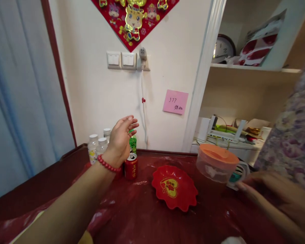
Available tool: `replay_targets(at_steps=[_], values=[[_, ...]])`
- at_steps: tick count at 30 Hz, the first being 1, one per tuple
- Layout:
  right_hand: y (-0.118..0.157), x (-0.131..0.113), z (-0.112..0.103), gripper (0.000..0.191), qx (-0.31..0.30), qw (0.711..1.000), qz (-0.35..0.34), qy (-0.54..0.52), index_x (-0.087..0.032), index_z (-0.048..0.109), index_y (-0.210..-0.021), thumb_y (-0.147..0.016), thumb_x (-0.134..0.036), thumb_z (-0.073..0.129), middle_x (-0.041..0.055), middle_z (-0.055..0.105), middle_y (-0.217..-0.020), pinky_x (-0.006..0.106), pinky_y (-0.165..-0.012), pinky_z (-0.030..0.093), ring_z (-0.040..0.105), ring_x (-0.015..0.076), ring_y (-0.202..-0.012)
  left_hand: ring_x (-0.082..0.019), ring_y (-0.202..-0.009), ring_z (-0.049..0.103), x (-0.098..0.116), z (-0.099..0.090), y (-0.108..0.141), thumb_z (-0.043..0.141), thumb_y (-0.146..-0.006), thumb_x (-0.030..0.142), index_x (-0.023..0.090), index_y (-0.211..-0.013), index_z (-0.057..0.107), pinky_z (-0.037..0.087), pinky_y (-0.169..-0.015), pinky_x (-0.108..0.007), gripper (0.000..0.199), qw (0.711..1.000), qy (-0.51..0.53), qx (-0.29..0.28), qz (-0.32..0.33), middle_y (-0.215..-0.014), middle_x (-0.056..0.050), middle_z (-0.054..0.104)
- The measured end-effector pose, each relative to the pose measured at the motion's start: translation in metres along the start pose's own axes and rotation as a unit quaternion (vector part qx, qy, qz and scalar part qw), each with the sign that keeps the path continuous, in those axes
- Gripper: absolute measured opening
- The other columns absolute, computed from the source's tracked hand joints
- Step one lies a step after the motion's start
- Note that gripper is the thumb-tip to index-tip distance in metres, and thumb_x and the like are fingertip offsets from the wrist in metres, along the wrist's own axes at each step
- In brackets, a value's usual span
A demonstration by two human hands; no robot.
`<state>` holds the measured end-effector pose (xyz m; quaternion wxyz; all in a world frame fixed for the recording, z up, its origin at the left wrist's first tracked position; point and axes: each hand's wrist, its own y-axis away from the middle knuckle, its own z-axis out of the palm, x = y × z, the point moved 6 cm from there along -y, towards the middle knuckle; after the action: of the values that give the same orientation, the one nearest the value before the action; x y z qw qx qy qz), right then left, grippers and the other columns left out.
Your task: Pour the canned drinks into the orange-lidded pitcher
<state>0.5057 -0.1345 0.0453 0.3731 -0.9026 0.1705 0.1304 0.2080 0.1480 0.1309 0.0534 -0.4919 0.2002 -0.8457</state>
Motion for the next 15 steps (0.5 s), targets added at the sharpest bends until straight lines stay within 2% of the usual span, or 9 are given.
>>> replay_targets(at_steps=[2, 4, 8, 10, 12, 15], values=[[-0.001, -0.034, 0.011, 0.024, -0.023, 0.999, -0.032, -0.032, -0.041, 0.066, -0.092, -0.087, -0.062, 0.055, 0.0080, 0.072, -0.099, 0.041, -0.067, 0.055, 0.069, 0.0286, -0.085, -0.021, -0.095, 0.062, 0.004, -0.009, -0.012, 0.072, -0.078, 0.038, 0.018, -0.095, 0.064, 0.044, -0.083, -0.033, 0.028, 0.998, -0.061, -0.013, 0.004, -0.101, -0.006, 0.067], [-0.002, -0.058, 0.025, 0.026, -0.055, 0.995, -0.053, -0.068, -0.039, 0.067, -0.091, -0.086, -0.062, 0.057, 0.0074, 0.072, -0.097, 0.039, -0.063, 0.055, 0.069, 0.0273, -0.081, -0.023, -0.098, 0.063, 0.005, -0.023, -0.018, 0.072, -0.076, 0.041, 0.018, -0.096, 0.066, 0.043, -0.086, -0.035, 0.031, 0.990, -0.137, -0.027, 0.006, -0.101, -0.007, 0.068], [-0.005, -0.097, 0.055, 0.029, -0.121, 0.983, -0.086, -0.112, -0.034, 0.066, -0.087, -0.088, -0.061, 0.055, 0.0067, 0.070, -0.091, 0.038, -0.063, 0.054, 0.068, 0.0255, -0.075, -0.026, -0.101, 0.064, -0.007, -0.056, -0.015, 0.076, -0.073, 0.042, 0.021, -0.097, 0.070, 0.045, -0.091, -0.039, 0.033, 0.952, -0.291, -0.097, 0.008, -0.101, -0.007, 0.071], [-0.010, -0.119, 0.072, 0.030, -0.149, 0.977, -0.096, -0.121, -0.032, 0.066, -0.090, -0.089, -0.059, 0.053, 0.0066, 0.070, -0.092, 0.040, -0.066, 0.053, 0.068, 0.0260, -0.077, -0.027, -0.102, 0.064, -0.016, -0.071, -0.010, 0.079, -0.071, 0.042, 0.021, -0.100, 0.071, 0.047, -0.091, -0.041, 0.037, 0.935, -0.333, -0.123, 0.009, -0.104, -0.008, 0.071], [-0.016, -0.142, 0.093, 0.028, -0.181, 0.970, -0.099, -0.130, -0.031, 0.066, -0.096, -0.090, -0.055, 0.054, 0.0069, 0.071, -0.097, 0.040, -0.071, 0.052, 0.068, 0.0271, -0.083, -0.027, -0.105, 0.064, -0.020, -0.086, -0.007, 0.080, -0.071, 0.042, 0.021, -0.105, 0.070, 0.048, -0.093, -0.041, 0.041, 0.936, -0.333, -0.110, 0.008, -0.108, -0.009, 0.071], [-0.028, -0.172, 0.128, 0.032, -0.217, 0.961, -0.092, -0.146, -0.028, 0.064, -0.114, -0.087, -0.045, 0.062, 0.0080, 0.070, -0.114, 0.040, -0.083, 0.050, 0.067, 0.0294, -0.103, -0.026, -0.107, 0.064, -0.018, -0.105, -0.004, 0.080, -0.072, 0.042, 0.020, -0.107, 0.069, 0.048, -0.094, -0.040, 0.043, 0.965, -0.261, -0.036, -0.002, -0.112, -0.010, 0.070]])
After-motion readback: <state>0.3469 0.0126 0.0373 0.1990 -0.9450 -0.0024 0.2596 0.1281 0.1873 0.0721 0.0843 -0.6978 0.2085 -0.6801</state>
